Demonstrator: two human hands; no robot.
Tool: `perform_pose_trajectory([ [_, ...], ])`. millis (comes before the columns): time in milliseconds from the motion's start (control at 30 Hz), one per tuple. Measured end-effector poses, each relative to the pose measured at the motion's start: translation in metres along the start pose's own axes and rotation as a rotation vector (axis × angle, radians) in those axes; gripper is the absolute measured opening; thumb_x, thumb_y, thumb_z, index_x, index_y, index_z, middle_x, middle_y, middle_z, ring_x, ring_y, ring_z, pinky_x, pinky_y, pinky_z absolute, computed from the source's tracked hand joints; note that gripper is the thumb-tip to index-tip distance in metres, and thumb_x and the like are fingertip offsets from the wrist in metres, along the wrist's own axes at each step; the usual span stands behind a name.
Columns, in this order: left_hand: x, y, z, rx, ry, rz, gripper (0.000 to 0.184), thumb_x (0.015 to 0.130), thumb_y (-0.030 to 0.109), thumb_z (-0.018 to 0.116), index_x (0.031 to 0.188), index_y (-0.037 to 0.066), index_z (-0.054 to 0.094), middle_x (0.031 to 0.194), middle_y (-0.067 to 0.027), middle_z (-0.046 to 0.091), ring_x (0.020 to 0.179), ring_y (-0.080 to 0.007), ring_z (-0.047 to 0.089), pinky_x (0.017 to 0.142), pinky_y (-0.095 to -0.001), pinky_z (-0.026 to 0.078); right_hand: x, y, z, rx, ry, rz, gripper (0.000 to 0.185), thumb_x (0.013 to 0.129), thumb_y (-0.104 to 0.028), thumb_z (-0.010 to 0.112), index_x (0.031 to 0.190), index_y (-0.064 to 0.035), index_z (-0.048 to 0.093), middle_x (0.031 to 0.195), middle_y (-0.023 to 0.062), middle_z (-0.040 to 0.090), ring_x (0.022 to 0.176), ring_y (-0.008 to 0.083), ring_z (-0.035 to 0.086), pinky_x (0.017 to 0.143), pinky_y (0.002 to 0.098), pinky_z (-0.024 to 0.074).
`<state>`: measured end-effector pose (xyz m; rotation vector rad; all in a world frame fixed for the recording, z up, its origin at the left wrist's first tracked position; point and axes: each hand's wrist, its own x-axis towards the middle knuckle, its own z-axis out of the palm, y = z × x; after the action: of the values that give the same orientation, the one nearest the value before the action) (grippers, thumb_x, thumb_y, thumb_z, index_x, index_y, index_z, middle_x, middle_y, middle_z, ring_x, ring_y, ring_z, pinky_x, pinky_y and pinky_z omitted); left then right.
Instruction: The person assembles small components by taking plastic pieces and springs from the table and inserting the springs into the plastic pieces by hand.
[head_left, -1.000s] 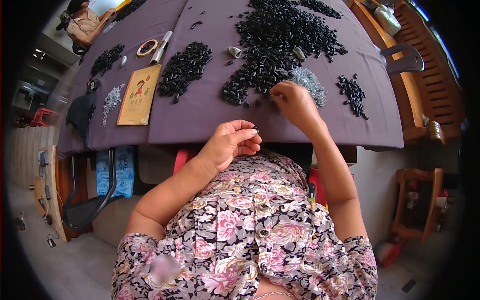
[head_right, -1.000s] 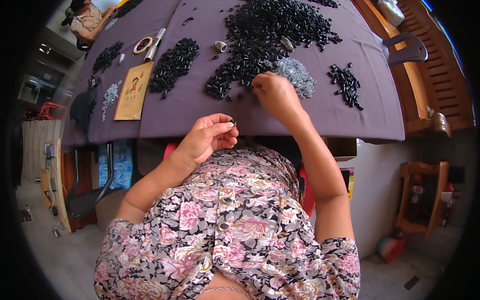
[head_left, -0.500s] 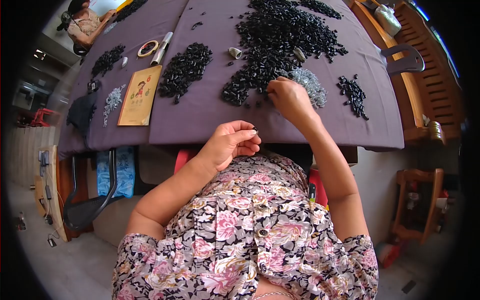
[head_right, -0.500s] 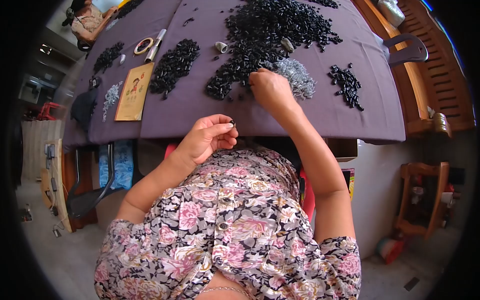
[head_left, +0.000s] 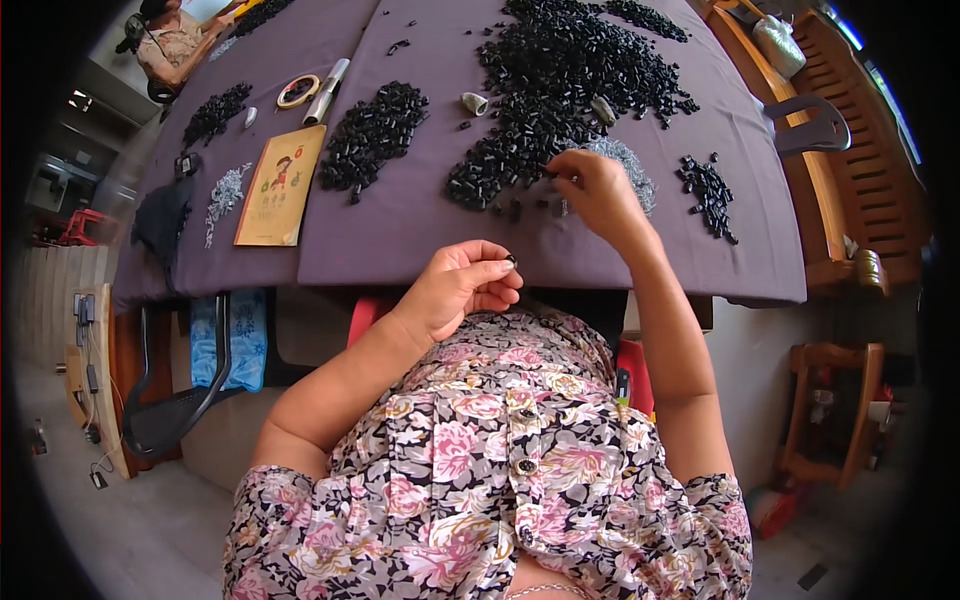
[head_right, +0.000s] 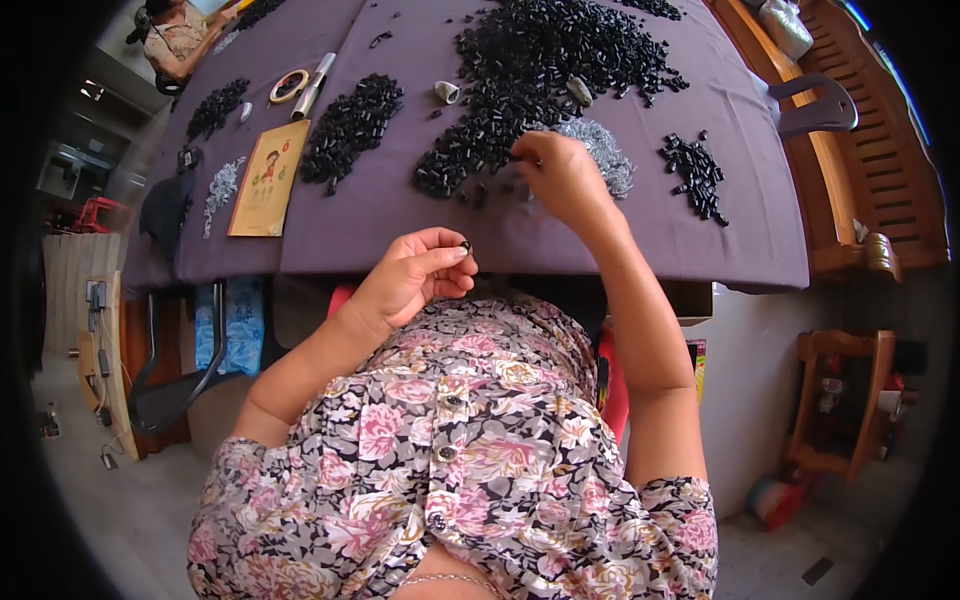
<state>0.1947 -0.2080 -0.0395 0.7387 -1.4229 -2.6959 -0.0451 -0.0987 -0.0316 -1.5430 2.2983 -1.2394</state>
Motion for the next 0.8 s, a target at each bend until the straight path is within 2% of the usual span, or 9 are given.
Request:
perform_pose_trajectory([
  [67, 0.005, 0.003, 0.001, 0.03, 0.004, 0.028, 0.012, 0.098, 0.011, 0.063, 0.108, 0.005, 0.063, 0.102, -0.0133, 0.072, 0.085, -0.0202, 0.073, 0.074, -0.0308, 0.061, -0.004, -0.005, -0.017, -0.027, 0.011, 0.044, 0.018, 0.082, -0.005, 0.069, 0.1, -0.0004, 0.07, 0.09, 0.0164, 0.072, 0.082, 0.0317, 0.071, 0.075, 0.0391, 0.0548],
  [133, 0.011, 0.008, 0.005, 0.045, 0.013, 0.074, 0.012, 0.098, 0.011, 0.063, 0.109, 0.005, 0.062, 0.108, -0.0145, 0.072, 0.091, -0.0212, 0.073, 0.077, -0.0312, 0.061, -0.005, -0.005, -0.024, -0.057, 0.009, 0.063, 0.017, 0.083, -0.005, 0.069, 0.099, -0.0009, 0.07, 0.092, 0.016, 0.071, 0.083, 0.0325, 0.07, 0.075, 0.0398, 0.0546],
  [167, 0.016, 0.013, 0.005, 0.068, -0.011, 0.077, 0.012, 0.098, 0.011, 0.063, 0.109, 0.006, 0.061, 0.117, -0.0145, 0.07, 0.102, -0.0226, 0.071, 0.083, -0.0328, 0.059, -0.005, -0.005, -0.025, -0.071, 0.009, 0.071, 0.017, 0.083, -0.006, 0.069, 0.099, -0.0012, 0.07, 0.093, 0.0158, 0.071, 0.084, 0.0328, 0.07, 0.076, 0.0401, 0.0544],
  [300, 0.046, 0.025, 0.01, 0.187, 0.051, 0.125, 0.013, 0.098, 0.011, 0.064, 0.109, 0.006, 0.062, 0.123, -0.0114, 0.068, 0.111, -0.0222, 0.067, 0.088, -0.0344, 0.056, 0.003, -0.005, -0.002, -0.154, -0.021, -0.075, 0.012, 0.083, -0.007, 0.066, 0.094, -0.0039, 0.069, 0.097, 0.0145, 0.067, 0.088, 0.0356, 0.068, 0.076, 0.0452, 0.0534],
  [433, 0.061, 0.038, 0.005, 0.212, 0.109, 0.173, 0.017, 0.098, 0.012, 0.064, 0.113, 0.004, 0.063, 0.122, -0.0108, 0.068, 0.111, -0.0206, 0.067, 0.09, -0.0343, 0.056, 0.012, -0.015, 0.02, -0.344, -0.07, -0.023, 0.016, 0.084, -0.007, 0.067, 0.1, -0.0056, 0.07, 0.1, 0.0121, 0.063, 0.093, 0.0367, 0.066, 0.08, 0.0465, 0.0533],
  [533, 0.057, 0.041, -0.005, 0.203, 0.138, 0.211, 0.018, 0.098, 0.012, 0.064, 0.114, 0.004, 0.063, 0.123, -0.0103, 0.068, 0.114, -0.0197, 0.065, 0.091, -0.0342, 0.055, 0.007, -0.016, 0.024, -0.32, -0.114, -0.056, 0.015, 0.084, -0.007, 0.068, 0.099, -0.0052, 0.069, 0.1, 0.0123, 0.063, 0.095, 0.0367, 0.066, 0.081, 0.047, 0.053],
  [667, 0.042, 0.037, -0.013, 0.23, 0.16, 0.262, 0.018, 0.098, 0.013, 0.064, 0.114, 0.004, 0.063, 0.125, -0.0103, 0.068, 0.114, -0.0191, 0.065, 0.092, -0.0332, 0.055, -0.004, -0.013, 0.009, -0.117, -0.1, -0.083, 0.023, 0.083, -0.004, 0.067, 0.106, -0.004, 0.07, 0.103, 0.0131, 0.068, 0.091, 0.0332, 0.068, 0.081, 0.0415, 0.0539],
  [700, 0.038, 0.036, -0.014, 0.232, 0.15, 0.255, 0.018, 0.098, 0.013, 0.064, 0.114, 0.004, 0.063, 0.125, -0.0107, 0.068, 0.113, -0.019, 0.066, 0.091, -0.0329, 0.055, -0.005, -0.008, 0.008, -0.026, -0.035, -0.082, 0.023, 0.084, -0.002, 0.066, 0.107, -0.0028, 0.07, 0.101, 0.013, 0.07, 0.085, 0.0282, 0.069, 0.077, 0.0374, 0.0541],
  [800, 0.028, 0.031, -0.013, 0.233, 0.124, 0.244, 0.018, 0.098, 0.014, 0.064, 0.113, 0.004, 0.063, 0.121, -0.0118, 0.069, 0.107, -0.0187, 0.069, 0.088, -0.0317, 0.056, -0.009, -0.008, -0.005, -0.031, 0.06, 0.009, 0.019, 0.085, -0.001, 0.066, 0.104, -0.0014, 0.07, 0.097, 0.0123, 0.071, 0.079, 0.0246, 0.069, 0.072, 0.0359, 0.0538],
])
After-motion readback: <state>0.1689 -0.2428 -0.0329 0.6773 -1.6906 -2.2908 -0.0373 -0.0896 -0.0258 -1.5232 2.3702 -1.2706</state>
